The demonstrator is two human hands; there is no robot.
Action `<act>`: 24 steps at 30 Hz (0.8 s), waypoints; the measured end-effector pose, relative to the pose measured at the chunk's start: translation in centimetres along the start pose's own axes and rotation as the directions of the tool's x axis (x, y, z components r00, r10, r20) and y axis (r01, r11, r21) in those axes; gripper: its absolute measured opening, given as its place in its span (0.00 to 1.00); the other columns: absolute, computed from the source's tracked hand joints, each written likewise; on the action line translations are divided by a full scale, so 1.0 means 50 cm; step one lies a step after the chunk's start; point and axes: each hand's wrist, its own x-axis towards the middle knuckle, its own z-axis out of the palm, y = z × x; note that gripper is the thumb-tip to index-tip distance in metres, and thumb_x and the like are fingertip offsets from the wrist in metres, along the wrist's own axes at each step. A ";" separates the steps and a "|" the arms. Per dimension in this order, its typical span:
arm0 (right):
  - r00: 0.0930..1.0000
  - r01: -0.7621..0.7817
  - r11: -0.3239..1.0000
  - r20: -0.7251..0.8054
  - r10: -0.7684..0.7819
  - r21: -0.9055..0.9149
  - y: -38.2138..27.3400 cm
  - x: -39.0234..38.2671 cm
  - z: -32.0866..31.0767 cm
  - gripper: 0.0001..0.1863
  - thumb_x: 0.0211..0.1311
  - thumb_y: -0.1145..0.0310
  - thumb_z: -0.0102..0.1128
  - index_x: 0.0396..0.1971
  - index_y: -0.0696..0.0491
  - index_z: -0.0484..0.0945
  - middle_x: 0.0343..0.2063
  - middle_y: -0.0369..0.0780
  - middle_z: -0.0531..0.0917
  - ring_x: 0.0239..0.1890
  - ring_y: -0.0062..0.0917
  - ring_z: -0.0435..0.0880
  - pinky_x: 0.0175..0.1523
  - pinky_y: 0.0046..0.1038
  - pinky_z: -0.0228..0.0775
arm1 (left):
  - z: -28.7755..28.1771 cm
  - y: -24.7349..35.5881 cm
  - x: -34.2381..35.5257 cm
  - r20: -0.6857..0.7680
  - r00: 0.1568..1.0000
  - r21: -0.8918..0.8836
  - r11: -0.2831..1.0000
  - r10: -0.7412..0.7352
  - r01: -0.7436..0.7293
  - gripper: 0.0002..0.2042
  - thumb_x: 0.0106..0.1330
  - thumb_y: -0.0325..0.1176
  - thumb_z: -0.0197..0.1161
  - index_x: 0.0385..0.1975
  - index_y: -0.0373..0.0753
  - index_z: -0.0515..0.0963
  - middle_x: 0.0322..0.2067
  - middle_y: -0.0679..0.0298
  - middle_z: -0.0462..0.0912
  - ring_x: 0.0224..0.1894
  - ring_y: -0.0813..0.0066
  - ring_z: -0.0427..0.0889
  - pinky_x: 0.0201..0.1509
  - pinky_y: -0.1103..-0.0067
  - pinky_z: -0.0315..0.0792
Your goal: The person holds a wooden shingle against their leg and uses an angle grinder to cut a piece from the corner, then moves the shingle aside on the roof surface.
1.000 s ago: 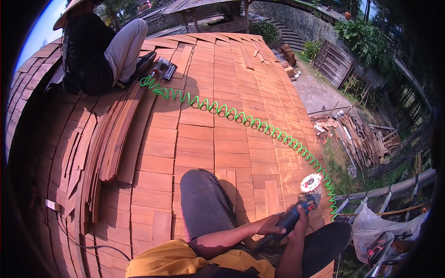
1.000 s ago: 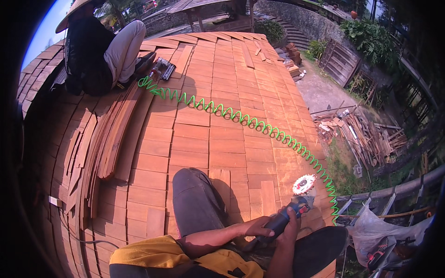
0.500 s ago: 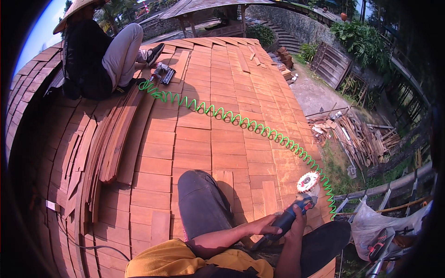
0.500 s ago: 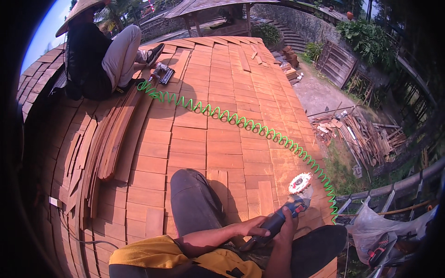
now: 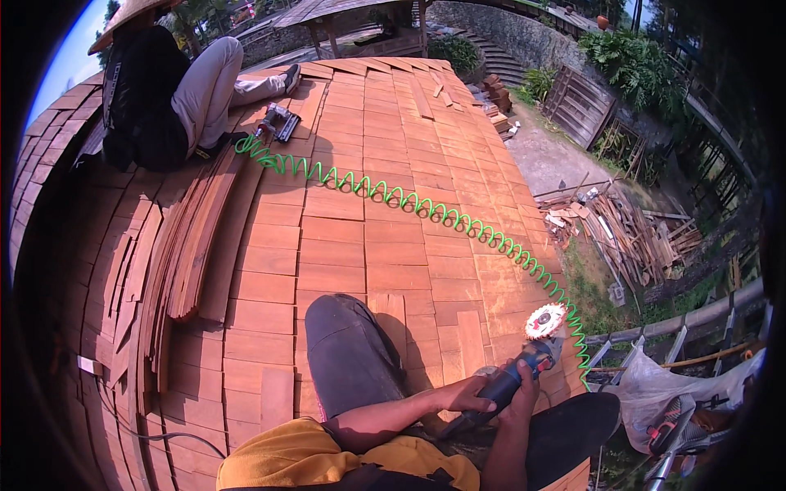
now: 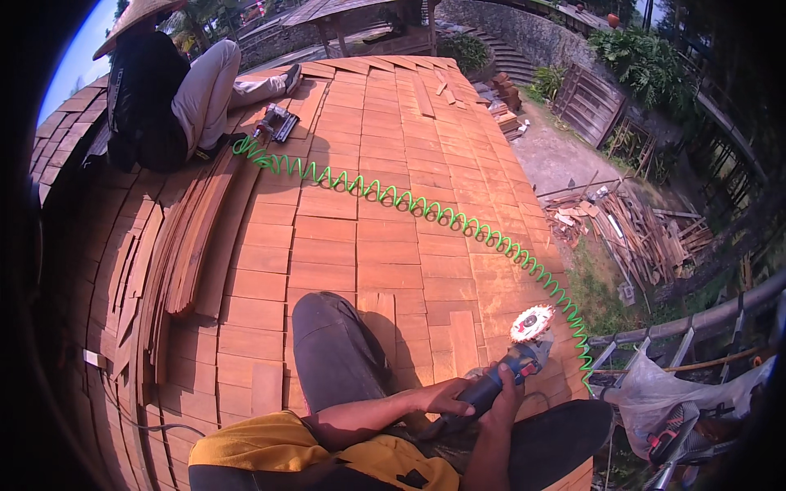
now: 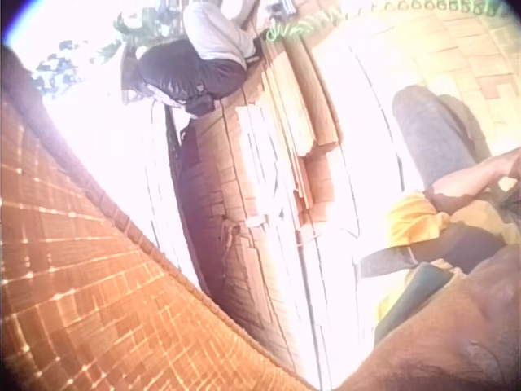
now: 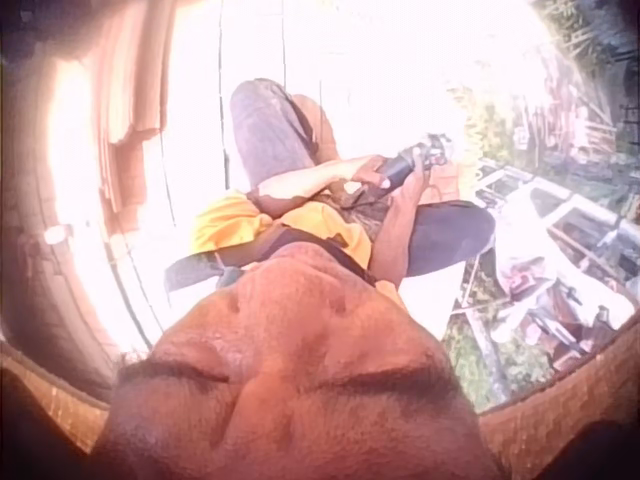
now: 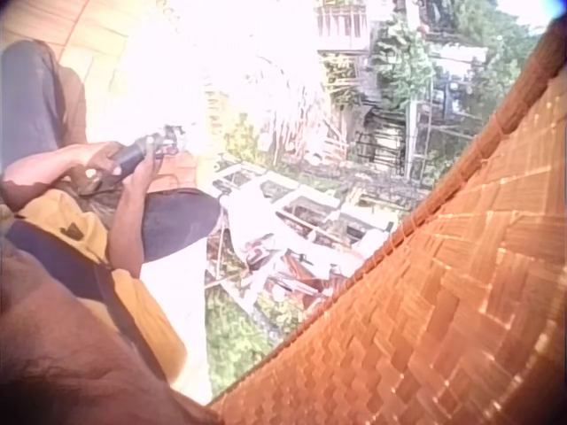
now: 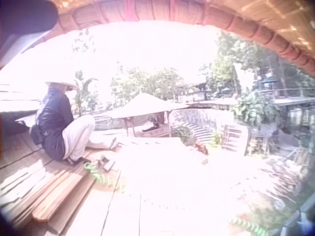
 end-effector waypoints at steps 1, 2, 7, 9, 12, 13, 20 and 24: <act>1.000 0.004 1.000 0.005 -0.004 0.016 0.004 0.002 0.003 0.17 0.59 0.65 0.64 0.43 0.59 0.73 0.32 0.41 0.81 0.33 0.26 0.82 0.37 0.27 0.77 | -0.003 0.000 0.000 0.003 1.000 0.000 1.000 -0.003 0.003 0.35 0.55 0.60 0.61 0.43 0.26 0.73 0.34 0.56 0.77 0.37 0.71 0.77 0.42 0.76 0.71; 1.000 0.008 0.999 0.011 -0.008 0.031 0.006 0.003 0.006 0.17 0.59 0.64 0.64 0.43 0.59 0.73 0.32 0.41 0.81 0.33 0.26 0.82 0.37 0.27 0.77 | -0.007 -0.002 -0.001 0.005 1.000 0.003 1.000 -0.020 0.020 0.37 0.55 0.60 0.62 0.47 0.26 0.70 0.35 0.58 0.77 0.37 0.73 0.76 0.41 0.77 0.70; 1.000 -0.005 1.000 0.027 0.004 0.022 0.016 0.013 0.008 0.16 0.60 0.65 0.63 0.44 0.58 0.73 0.32 0.40 0.80 0.34 0.26 0.82 0.37 0.27 0.77 | -0.018 0.006 -0.007 0.031 0.997 0.020 0.998 -0.066 0.065 0.38 0.54 0.60 0.62 0.50 0.26 0.69 0.34 0.60 0.76 0.36 0.75 0.75 0.40 0.78 0.70; 0.999 -0.005 1.000 0.036 0.004 0.011 0.019 0.020 0.003 0.16 0.60 0.65 0.63 0.44 0.57 0.73 0.32 0.40 0.80 0.34 0.26 0.82 0.37 0.27 0.77 | -0.013 0.008 -0.008 -0.001 0.999 -0.015 0.999 -0.034 0.034 0.38 0.54 0.61 0.61 0.48 0.26 0.70 0.33 0.60 0.77 0.35 0.75 0.76 0.39 0.78 0.70; 0.999 -0.017 0.999 0.034 0.016 0.033 0.018 0.012 0.014 0.16 0.61 0.66 0.62 0.44 0.58 0.73 0.32 0.40 0.80 0.34 0.25 0.81 0.37 0.27 0.77 | -0.017 0.007 -0.013 -0.024 0.998 0.031 0.997 -0.065 0.066 0.38 0.54 0.61 0.62 0.48 0.26 0.70 0.33 0.60 0.77 0.35 0.75 0.76 0.39 0.78 0.70; 0.999 -0.026 0.999 0.046 0.024 0.037 0.014 0.015 0.015 0.16 0.61 0.65 0.62 0.44 0.58 0.73 0.32 0.40 0.80 0.34 0.25 0.81 0.37 0.27 0.77 | -0.017 0.010 -0.012 -0.024 0.998 0.029 0.997 -0.064 0.065 0.38 0.54 0.61 0.62 0.48 0.26 0.70 0.33 0.60 0.77 0.35 0.75 0.76 0.39 0.78 0.70; 0.999 -0.041 0.999 0.021 0.041 0.025 0.015 0.017 0.013 0.17 0.61 0.64 0.62 0.44 0.59 0.73 0.32 0.40 0.80 0.34 0.25 0.81 0.37 0.26 0.76 | -0.015 0.003 -0.008 -0.015 0.999 -0.067 0.997 -0.043 0.042 0.40 0.53 0.59 0.64 0.51 0.26 0.70 0.37 0.59 0.78 0.40 0.74 0.77 0.43 0.78 0.71; 0.999 -0.034 0.999 0.024 0.034 0.012 0.014 0.016 0.016 0.17 0.61 0.64 0.63 0.43 0.59 0.74 0.32 0.40 0.80 0.34 0.25 0.81 0.38 0.26 0.76 | -0.016 -0.009 -0.008 -0.024 0.999 -0.034 0.998 -0.049 0.048 0.40 0.52 0.60 0.64 0.52 0.26 0.69 0.38 0.58 0.78 0.41 0.73 0.77 0.45 0.77 0.71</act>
